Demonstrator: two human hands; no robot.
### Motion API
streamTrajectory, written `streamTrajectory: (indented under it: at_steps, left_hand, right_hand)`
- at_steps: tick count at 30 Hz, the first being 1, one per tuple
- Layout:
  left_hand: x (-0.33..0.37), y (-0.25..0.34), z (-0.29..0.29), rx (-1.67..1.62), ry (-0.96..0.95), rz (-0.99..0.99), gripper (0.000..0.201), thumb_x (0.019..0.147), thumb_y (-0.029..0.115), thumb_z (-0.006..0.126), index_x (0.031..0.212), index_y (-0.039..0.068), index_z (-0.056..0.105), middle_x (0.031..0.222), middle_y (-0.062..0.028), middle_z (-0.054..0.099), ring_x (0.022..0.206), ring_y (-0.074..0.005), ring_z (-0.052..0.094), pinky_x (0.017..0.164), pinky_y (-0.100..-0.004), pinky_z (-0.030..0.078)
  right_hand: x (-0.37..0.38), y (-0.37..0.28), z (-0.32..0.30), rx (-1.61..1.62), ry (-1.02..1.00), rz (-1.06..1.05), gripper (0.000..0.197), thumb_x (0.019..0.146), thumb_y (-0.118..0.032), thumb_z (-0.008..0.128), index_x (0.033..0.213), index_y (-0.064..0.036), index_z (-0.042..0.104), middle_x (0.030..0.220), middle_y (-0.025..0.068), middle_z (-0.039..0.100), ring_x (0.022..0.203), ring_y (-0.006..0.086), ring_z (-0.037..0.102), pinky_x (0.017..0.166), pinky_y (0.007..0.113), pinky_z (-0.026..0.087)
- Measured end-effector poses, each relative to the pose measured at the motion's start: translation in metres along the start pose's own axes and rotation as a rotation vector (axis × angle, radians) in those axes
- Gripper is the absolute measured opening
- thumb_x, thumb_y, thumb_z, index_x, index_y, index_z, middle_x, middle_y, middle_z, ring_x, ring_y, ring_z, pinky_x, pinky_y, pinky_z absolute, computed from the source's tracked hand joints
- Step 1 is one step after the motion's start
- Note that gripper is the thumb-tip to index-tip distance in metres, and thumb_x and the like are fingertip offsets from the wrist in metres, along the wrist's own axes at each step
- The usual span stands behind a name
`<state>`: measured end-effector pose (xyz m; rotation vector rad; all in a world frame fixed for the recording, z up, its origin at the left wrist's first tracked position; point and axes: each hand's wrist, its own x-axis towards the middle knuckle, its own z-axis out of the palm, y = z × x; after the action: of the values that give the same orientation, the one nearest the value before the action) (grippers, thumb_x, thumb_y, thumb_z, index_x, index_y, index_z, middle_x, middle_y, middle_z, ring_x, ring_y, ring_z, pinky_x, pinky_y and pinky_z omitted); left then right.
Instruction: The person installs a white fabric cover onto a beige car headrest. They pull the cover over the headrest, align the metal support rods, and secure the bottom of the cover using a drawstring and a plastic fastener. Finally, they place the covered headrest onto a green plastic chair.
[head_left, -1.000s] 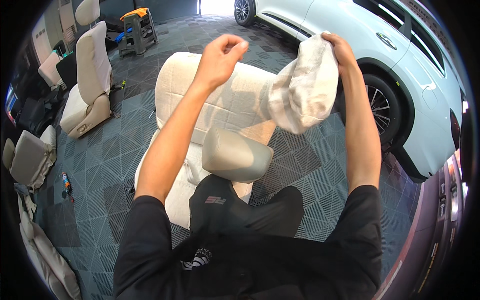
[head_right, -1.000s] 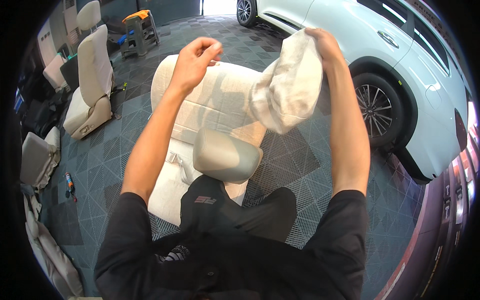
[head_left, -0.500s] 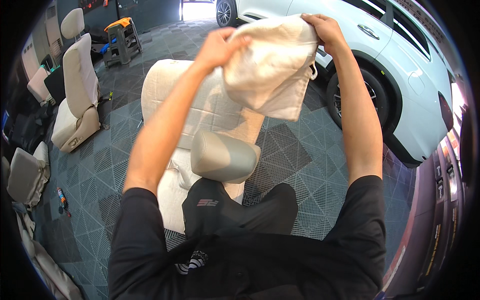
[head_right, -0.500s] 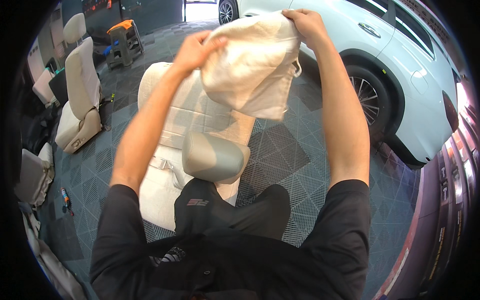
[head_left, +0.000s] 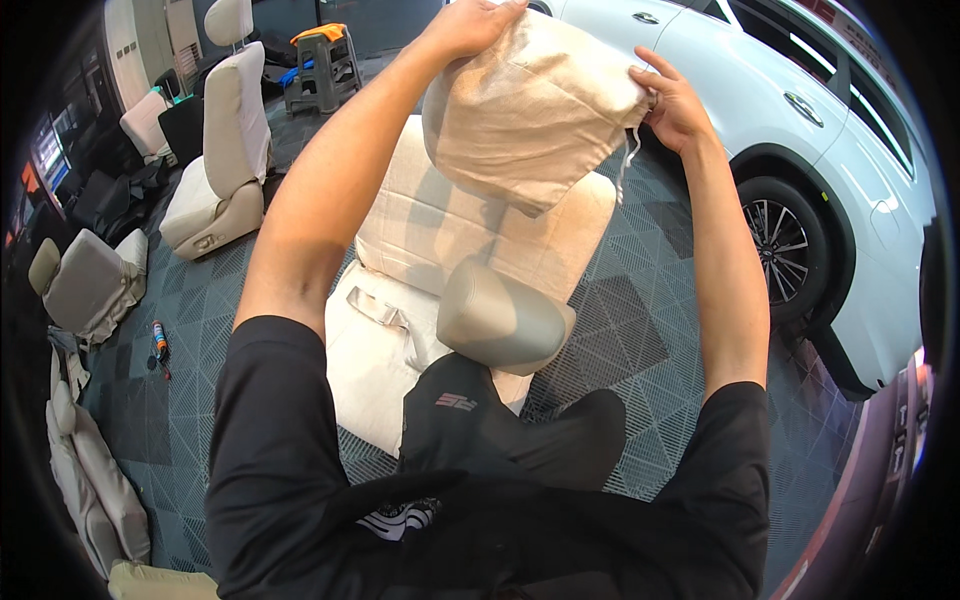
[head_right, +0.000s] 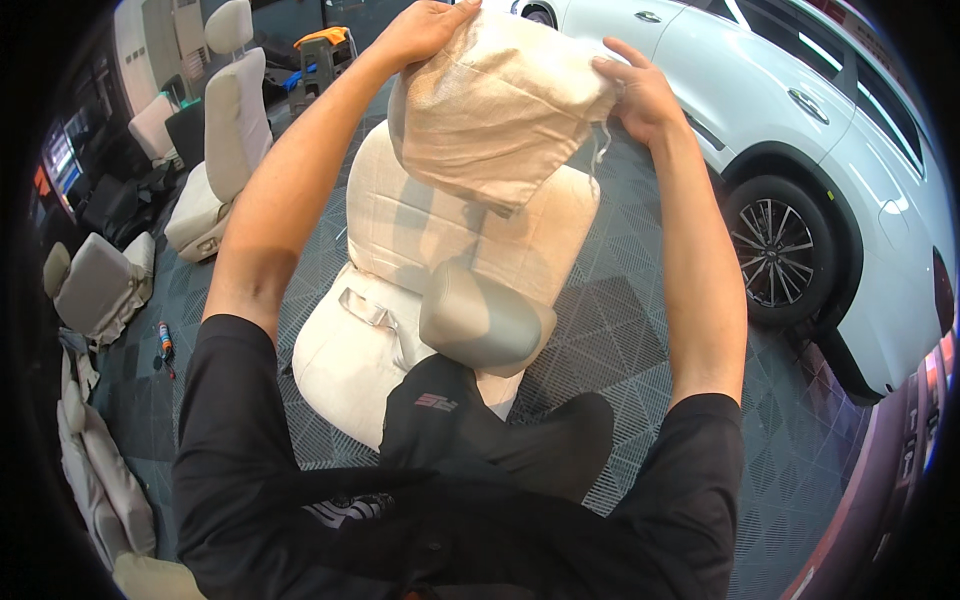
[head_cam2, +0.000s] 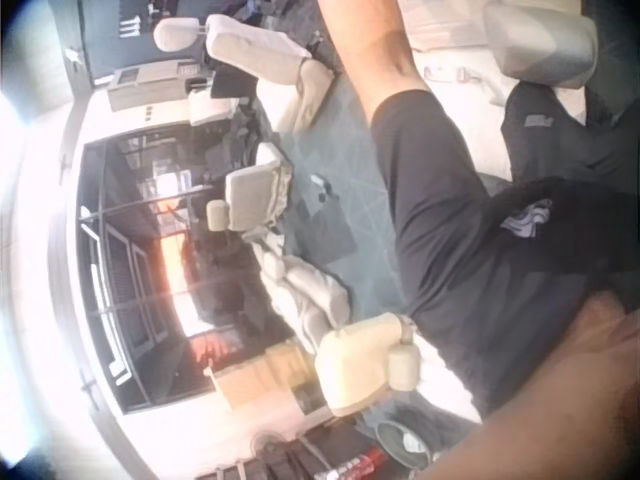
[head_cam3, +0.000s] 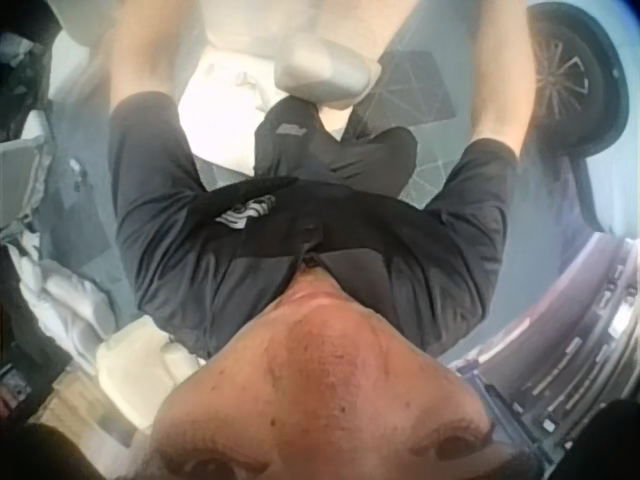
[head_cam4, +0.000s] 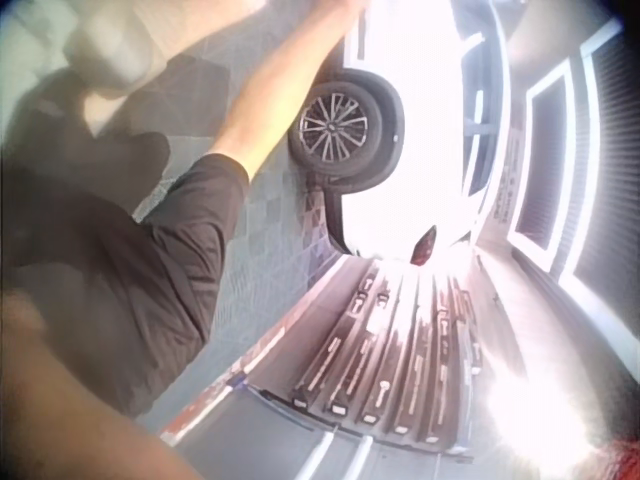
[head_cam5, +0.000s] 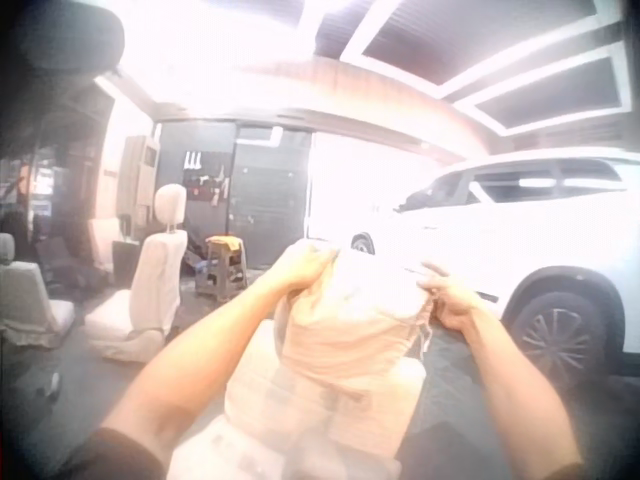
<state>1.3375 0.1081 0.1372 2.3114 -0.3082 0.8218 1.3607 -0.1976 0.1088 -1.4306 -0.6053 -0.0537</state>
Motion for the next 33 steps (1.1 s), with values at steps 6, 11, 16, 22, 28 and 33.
streamTrajectory:
  at_steps: [6, 11, 16, 22, 28, 33]
  left_hand:
    - [-0.048, 0.015, -0.001, -0.213, -0.201, -0.103, 0.06, 0.092, 0.059, 0.059, 0.108, 0.002, 0.072, 0.096, -0.0093, 0.072, 0.084, -0.0168, 0.069, 0.075, -0.0299, 0.054]
    - [-0.064, -0.011, 0.006, -0.512, -0.528, -0.08, 0.058, 0.095, 0.06, 0.053, 0.107, 0.005, 0.07, 0.088, -0.0057, 0.07, 0.075, -0.012, 0.067, 0.072, -0.0262, 0.055]
    - [-0.084, -0.03, 0.031, -0.737, -0.662, -0.092, 0.056, 0.096, 0.053, 0.055, 0.128, 0.008, 0.059, 0.11, -0.009, 0.067, 0.096, -0.0164, 0.065, 0.085, -0.0307, 0.054]
    - [-0.093, -0.012, 0.085, -0.932, -0.542, -0.011, 0.08, 0.082, 0.04, 0.074, 0.149, 0.012, 0.039, 0.145, -0.0119, 0.047, 0.134, -0.026, 0.043, 0.107, -0.045, 0.037]
    - [-0.081, 0.041, 0.121, -1.047, -0.451, 0.24, 0.078, 0.082, 0.039, 0.068, 0.148, 0.007, 0.041, 0.146, -0.0175, 0.045, 0.136, -0.0298, 0.041, 0.113, -0.043, 0.03]
    - [-0.129, 0.059, 0.107, -0.721, -0.639, 0.245, 0.06, 0.08, 0.048, 0.071, 0.112, -0.002, 0.071, 0.109, -0.0176, 0.069, 0.108, -0.0285, 0.062, 0.099, -0.0369, 0.042]
  right_hand:
    - [0.011, -0.017, -0.009, -0.058, 0.025, -0.031, 0.047, 0.098, -0.016, 0.055, 0.144, -0.0086, 0.047, 0.126, 0.0166, 0.061, 0.112, 0.0222, 0.063, 0.094, 0.037, 0.055]
    - [0.014, -0.045, -0.001, -0.259, -0.171, -0.111, 0.045, 0.095, -0.021, 0.059, 0.139, -0.011, 0.054, 0.121, 0.0153, 0.064, 0.103, 0.0181, 0.067, 0.083, 0.032, 0.06]
    - [0.029, -0.085, -0.028, -0.404, -0.566, -0.021, 0.04, 0.091, -0.026, 0.063, 0.126, -0.0075, 0.062, 0.111, 0.0046, 0.064, 0.096, 0.012, 0.066, 0.082, 0.027, 0.056]
    - [-0.004, -0.175, -0.025, -0.824, -0.611, -0.176, 0.038, 0.084, -0.026, 0.065, 0.117, -0.0064, 0.068, 0.109, 0.0038, 0.067, 0.093, 0.0127, 0.065, 0.086, 0.027, 0.053]
    - [-0.017, -0.191, -0.041, -0.905, -0.581, -0.204, 0.035, 0.078, -0.032, 0.068, 0.104, -0.008, 0.069, 0.087, 0.0022, 0.067, 0.08, 0.0118, 0.066, 0.083, 0.031, 0.059]
    - [-0.069, -0.159, -0.094, -0.544, -0.473, -0.032, 0.039, 0.085, -0.024, 0.063, 0.118, -0.0026, 0.063, 0.099, 0.0051, 0.068, 0.085, 0.0115, 0.066, 0.082, 0.025, 0.055]
